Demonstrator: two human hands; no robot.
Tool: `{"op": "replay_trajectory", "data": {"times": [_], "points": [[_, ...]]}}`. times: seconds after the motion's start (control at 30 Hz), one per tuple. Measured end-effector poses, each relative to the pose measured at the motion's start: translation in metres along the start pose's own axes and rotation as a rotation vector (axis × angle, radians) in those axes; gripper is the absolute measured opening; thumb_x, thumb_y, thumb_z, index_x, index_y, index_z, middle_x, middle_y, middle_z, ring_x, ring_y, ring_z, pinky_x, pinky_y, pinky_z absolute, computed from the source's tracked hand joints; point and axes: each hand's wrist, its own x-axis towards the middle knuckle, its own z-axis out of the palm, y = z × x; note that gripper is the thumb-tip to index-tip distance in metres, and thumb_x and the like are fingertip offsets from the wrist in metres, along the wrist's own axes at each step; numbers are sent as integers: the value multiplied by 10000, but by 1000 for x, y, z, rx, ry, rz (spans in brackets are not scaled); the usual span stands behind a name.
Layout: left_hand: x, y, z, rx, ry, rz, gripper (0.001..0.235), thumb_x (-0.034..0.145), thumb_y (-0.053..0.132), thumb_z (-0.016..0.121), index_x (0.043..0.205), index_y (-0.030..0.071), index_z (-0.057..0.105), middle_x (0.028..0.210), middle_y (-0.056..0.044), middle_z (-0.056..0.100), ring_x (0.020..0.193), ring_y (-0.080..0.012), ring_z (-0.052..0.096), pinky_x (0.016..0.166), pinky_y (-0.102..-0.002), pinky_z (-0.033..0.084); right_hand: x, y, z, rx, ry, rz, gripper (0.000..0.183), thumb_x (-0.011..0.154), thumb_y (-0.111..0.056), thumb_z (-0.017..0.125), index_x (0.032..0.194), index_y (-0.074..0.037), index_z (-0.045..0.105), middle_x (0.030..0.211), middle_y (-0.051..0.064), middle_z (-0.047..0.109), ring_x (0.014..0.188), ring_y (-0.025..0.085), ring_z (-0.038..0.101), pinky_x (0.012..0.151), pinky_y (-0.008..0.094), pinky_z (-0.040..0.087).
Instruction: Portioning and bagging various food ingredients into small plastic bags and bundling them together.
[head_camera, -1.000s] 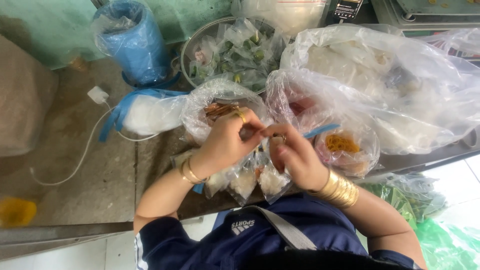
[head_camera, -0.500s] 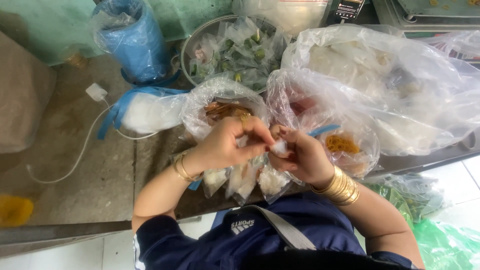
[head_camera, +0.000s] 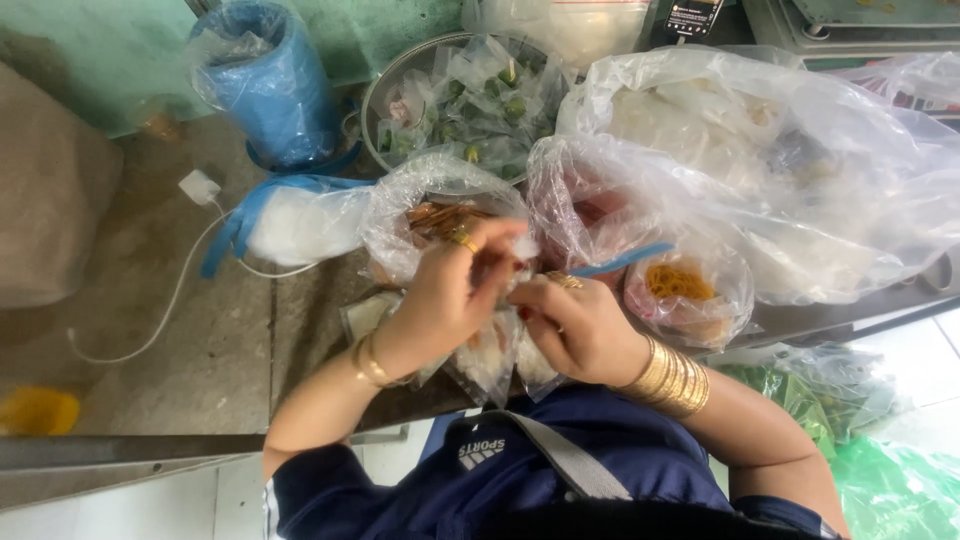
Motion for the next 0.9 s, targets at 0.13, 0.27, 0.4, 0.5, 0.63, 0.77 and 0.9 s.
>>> {"op": "replay_trajectory", "data": {"times": [0.13, 0.27, 0.4, 0.5, 0.63, 0.77, 0.9], "points": [[-20, 4, -13, -118, -116, -138, 133, 972, -10, 561, 1082, -29, 632, 861, -182, 706, 840, -309, 719, 754, -404, 581, 18, -12, -6, -211, -33, -214, 223, 953, -157, 541, 1043, -27, 699, 682, 109, 562, 517, 301, 588, 520, 411, 518], [-47, 6, -32, -347, -161, -225, 102, 924, 135, 618, 975, 49, 595, 812, -71, 655, 797, -175, 634, 752, -353, 542, 23, -15, 5, -302, -74, -286, 275, 1000, -187, 441, 998, -88, 697, 793, 60, 602, 625, 266, 606, 544, 374, 477], [-74, 0, -32, -130, -45, -211, 178, 909, 206, 718, 847, 74, 616, 717, -47, 657, 712, -172, 639, 706, -326, 517, 24, -14, 24, -356, -146, -314, 305, 1020, -167, 395, 1001, -104, 692, 787, 57, 631, 690, 285, 638, 558, 361, 467], [-91, 5, -42, 102, 78, -350, 134, 1011, 208, 582, 936, 113, 639, 686, -53, 659, 672, -201, 624, 685, -322, 495, 35, -15, 27, -361, -212, -266, 205, 970, -137, 534, 996, -70, 726, 643, 85, 608, 614, 315, 649, 535, 393, 501], [-88, 17, -57, 252, 212, -407, 135, 1034, 178, 503, 1082, 76, 577, 872, -189, 670, 863, -402, 675, 797, -472, 521, 54, -5, 41, -454, -280, -296, 228, 929, -112, 626, 1106, -148, 765, 573, 59, 588, 522, 300, 630, 548, 410, 520], [-97, -2, -68, 574, 312, -197, 112, 1000, 150, 524, 1101, 114, 555, 832, -104, 692, 784, -349, 703, 731, -437, 561, 69, 0, 60, -550, -419, -173, 274, 970, -181, 580, 1131, -311, 758, 510, -4, 580, 561, 246, 683, 568, 346, 555], [-115, -30, -67, 729, 279, -162, 117, 966, 122, 555, 1075, 124, 598, 799, -59, 702, 759, -293, 718, 738, -385, 580, 76, -2, 74, -559, -546, -69, 222, 924, -292, 617, 1097, -330, 751, 501, 36, 624, 499, 288, 685, 494, 405, 554]]}}
